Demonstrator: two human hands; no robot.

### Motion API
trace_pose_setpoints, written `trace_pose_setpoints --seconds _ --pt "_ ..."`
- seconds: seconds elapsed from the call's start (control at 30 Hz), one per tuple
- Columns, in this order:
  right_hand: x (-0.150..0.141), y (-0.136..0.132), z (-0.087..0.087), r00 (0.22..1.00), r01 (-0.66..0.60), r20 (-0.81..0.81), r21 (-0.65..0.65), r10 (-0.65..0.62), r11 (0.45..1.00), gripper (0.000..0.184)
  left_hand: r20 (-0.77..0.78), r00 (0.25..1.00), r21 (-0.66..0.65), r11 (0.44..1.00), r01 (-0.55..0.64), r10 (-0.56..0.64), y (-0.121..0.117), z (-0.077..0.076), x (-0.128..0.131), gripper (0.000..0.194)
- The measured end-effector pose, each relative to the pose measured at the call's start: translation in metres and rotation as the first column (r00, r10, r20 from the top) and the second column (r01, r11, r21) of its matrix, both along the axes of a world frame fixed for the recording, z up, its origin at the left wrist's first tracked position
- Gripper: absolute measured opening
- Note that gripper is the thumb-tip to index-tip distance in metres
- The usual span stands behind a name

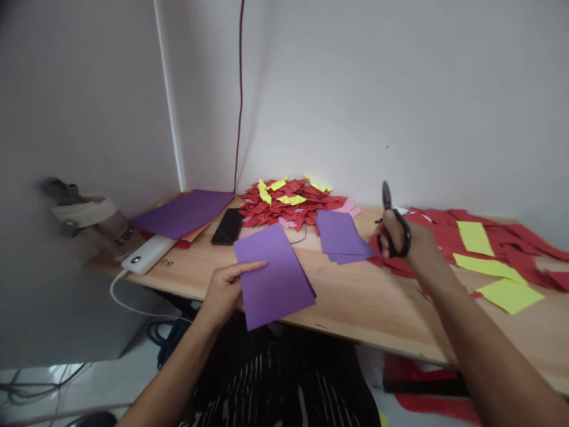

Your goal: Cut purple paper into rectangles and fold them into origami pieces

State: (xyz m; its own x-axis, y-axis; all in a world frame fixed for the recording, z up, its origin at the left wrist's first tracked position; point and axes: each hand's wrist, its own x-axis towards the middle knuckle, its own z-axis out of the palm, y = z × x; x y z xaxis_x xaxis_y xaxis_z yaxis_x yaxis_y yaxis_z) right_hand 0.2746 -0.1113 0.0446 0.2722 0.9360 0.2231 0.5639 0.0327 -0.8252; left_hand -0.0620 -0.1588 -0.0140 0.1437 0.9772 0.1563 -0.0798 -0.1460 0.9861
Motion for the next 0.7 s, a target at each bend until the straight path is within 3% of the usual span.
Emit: trace_pose_setpoints --seconds 0.03,0.1,0.17,0.23,0.37,0.5,0.63,0.7 --pt "0.013 0.008 0.002 0.986 0.108 0.142 -0.124 -0.090 0.986 0.053 -0.013 1.000 0.031 0.999 0.007 -0.007 0.006 0.007 0.003 0.023" --pt "0.036 0.024 0.004 0.942 0.261 0.259 -0.167 -0.213 0.951 0.044 -0.042 0.999 0.107 0.994 0.032 -0.028 0.020 0.022 0.014 0.026" --pt "0.051 0.037 0.001 0.803 0.475 0.513 -0.245 -0.303 0.845 0.046 -0.063 0.997 0.181 0.982 0.060 -0.049 0.037 0.035 0.028 0.029" --pt "0.061 0.045 -0.006 0.704 0.587 0.640 -0.280 -0.308 0.760 0.054 -0.078 0.994 0.225 0.970 0.094 -0.079 0.057 0.043 0.047 0.031" --pt "0.073 0.044 -0.019 0.675 0.611 0.703 -0.363 -0.224 0.704 0.062 -0.086 0.982 0.218 0.959 0.182 -0.167 0.099 0.040 0.092 0.037" --pt "0.080 0.038 -0.021 0.679 0.624 0.711 -0.424 -0.186 0.657 0.058 -0.247 0.954 0.212 0.951 0.225 -0.171 0.130 0.028 0.133 0.042" --pt "0.088 0.038 -0.024 0.667 0.665 0.707 -0.423 -0.235 0.615 0.056 -0.380 0.918 0.239 0.946 0.219 -0.116 0.146 0.016 0.154 0.041" --pt "0.094 0.038 -0.029 0.668 0.656 0.702 -0.398 -0.247 0.642 0.052 -0.396 0.912 0.245 0.945 0.215 -0.105 0.150 0.010 0.158 0.041"
